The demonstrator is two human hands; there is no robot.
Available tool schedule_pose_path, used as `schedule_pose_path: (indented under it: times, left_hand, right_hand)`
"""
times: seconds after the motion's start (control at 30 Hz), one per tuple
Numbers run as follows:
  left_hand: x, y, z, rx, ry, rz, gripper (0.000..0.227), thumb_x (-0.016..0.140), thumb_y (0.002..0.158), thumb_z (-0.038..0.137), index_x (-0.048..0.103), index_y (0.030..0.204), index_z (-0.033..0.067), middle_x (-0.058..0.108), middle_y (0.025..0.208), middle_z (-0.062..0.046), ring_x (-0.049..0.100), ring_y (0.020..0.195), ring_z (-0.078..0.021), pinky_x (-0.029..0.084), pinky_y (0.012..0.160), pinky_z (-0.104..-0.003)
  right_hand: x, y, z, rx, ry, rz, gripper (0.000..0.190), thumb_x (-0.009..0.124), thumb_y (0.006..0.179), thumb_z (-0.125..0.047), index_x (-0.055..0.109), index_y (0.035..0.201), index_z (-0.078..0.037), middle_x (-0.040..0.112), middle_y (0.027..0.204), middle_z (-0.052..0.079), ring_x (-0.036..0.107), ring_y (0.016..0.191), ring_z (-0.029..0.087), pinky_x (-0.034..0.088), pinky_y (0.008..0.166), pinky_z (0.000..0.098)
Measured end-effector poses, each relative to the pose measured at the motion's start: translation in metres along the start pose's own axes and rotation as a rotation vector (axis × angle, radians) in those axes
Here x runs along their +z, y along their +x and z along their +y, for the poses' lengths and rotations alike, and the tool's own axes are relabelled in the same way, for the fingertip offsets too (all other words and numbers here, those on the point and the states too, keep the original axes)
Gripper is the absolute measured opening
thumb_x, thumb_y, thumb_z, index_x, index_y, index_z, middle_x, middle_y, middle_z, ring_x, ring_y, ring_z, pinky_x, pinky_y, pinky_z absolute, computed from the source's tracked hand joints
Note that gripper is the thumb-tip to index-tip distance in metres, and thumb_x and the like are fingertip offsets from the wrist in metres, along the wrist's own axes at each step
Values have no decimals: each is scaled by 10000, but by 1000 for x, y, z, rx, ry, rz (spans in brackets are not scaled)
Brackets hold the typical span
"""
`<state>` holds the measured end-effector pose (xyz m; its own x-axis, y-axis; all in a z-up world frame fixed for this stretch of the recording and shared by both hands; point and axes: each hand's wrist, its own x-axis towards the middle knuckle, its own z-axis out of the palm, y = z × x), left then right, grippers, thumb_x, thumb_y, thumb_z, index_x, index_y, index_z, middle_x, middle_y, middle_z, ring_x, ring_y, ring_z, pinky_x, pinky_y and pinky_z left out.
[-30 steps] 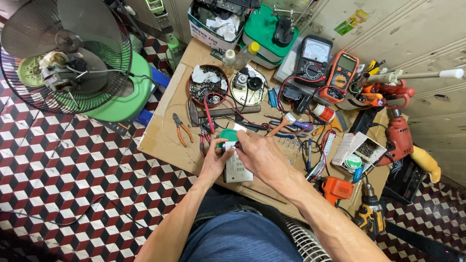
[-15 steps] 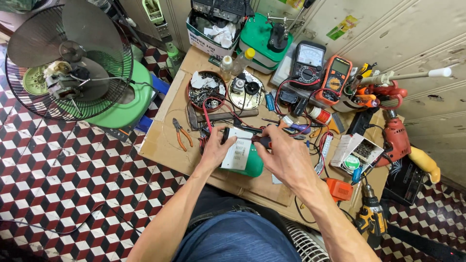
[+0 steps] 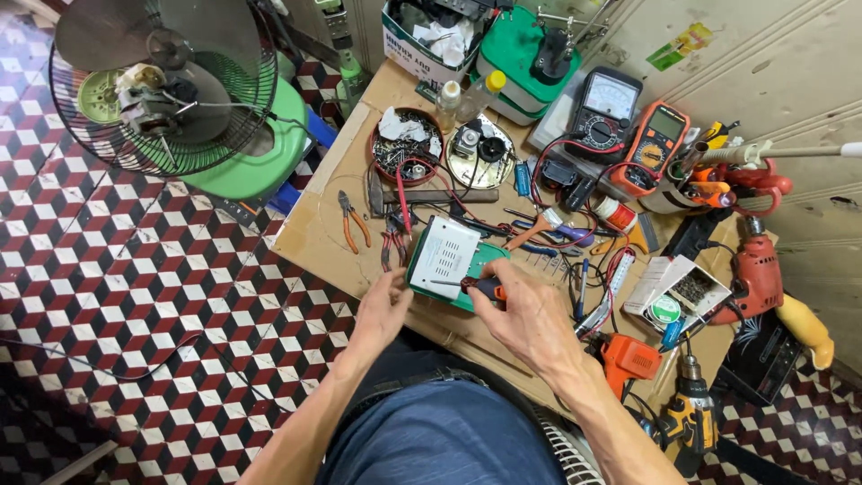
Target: The recorder is inspecting and manipulating several small electronic enclosures and power supply units on a cluttered workbench.
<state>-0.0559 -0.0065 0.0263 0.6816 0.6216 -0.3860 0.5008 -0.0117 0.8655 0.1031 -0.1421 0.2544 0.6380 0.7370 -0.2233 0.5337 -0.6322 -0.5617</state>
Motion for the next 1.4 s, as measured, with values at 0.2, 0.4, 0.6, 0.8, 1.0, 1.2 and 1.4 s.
schedule_pose_path:
  times: [0.2,0.4,0.6,0.8,1.0,1.2,1.4]
  left_hand:
    - [7,-30,50,100,178,111,859,899,724,333,450,1387,23,588,1301,-224,575,1190,-346,492,963,-440]
    - [31,-28,66,-45,250,194,962,926,650,429,428,1366,23,551,1286,-199,545,1221,-374,465,979,-483]
    - [45,-30,72,-158,302,243,1003,947,610,443,432,1371,40,521,1337,-173,493,1268,-363,403,1028,-508]
    - [55,-32,70,-153,219,325,995,942,600,415,433,1370,43,517,1359,-177,473,1304,-360,403,1047,-493]
    - [79,-30,28,48,230,444,758,814,756,193,424,1386,36,503,1401,-214,482,1297,-407,422,1046,-497]
    - [80,-31,16,181,241,439,814,786,725,138,364,1400,-32,461,1375,-231,442,1287,-439,435,1014,-499]
    - [75,-33,33,162,201,475,674,787,766,186,431,1303,-11,506,1290,-203,490,1222,-429,466,932,-480]
  right_hand:
    - [25,7,19,-115,87,-4,327,710,897,-250,610,1100,-14,745,875,209,752,776,358,572,629,435]
    - [35,7,26,-146,69,24,310,719,903,-252,610,1082,-24,748,881,202,754,767,344,578,627,427]
    - [28,2,16,-98,16,63,317,743,871,-271,619,1044,-37,741,816,175,736,699,329,565,608,433]
    - [34,6,22,-152,-23,56,299,758,881,-249,595,1017,-39,721,802,169,713,670,349,547,578,448]
    - [22,0,-12,-579,13,-57,287,691,881,-80,508,1096,-27,580,1019,209,658,798,390,533,619,464]
    - [53,12,-6,-623,-227,-208,309,667,804,-6,497,1061,-34,544,994,163,653,832,378,535,634,473]
    - [42,20,-24,-628,-345,-180,254,703,852,-143,513,1002,-65,555,856,153,655,675,366,498,530,494]
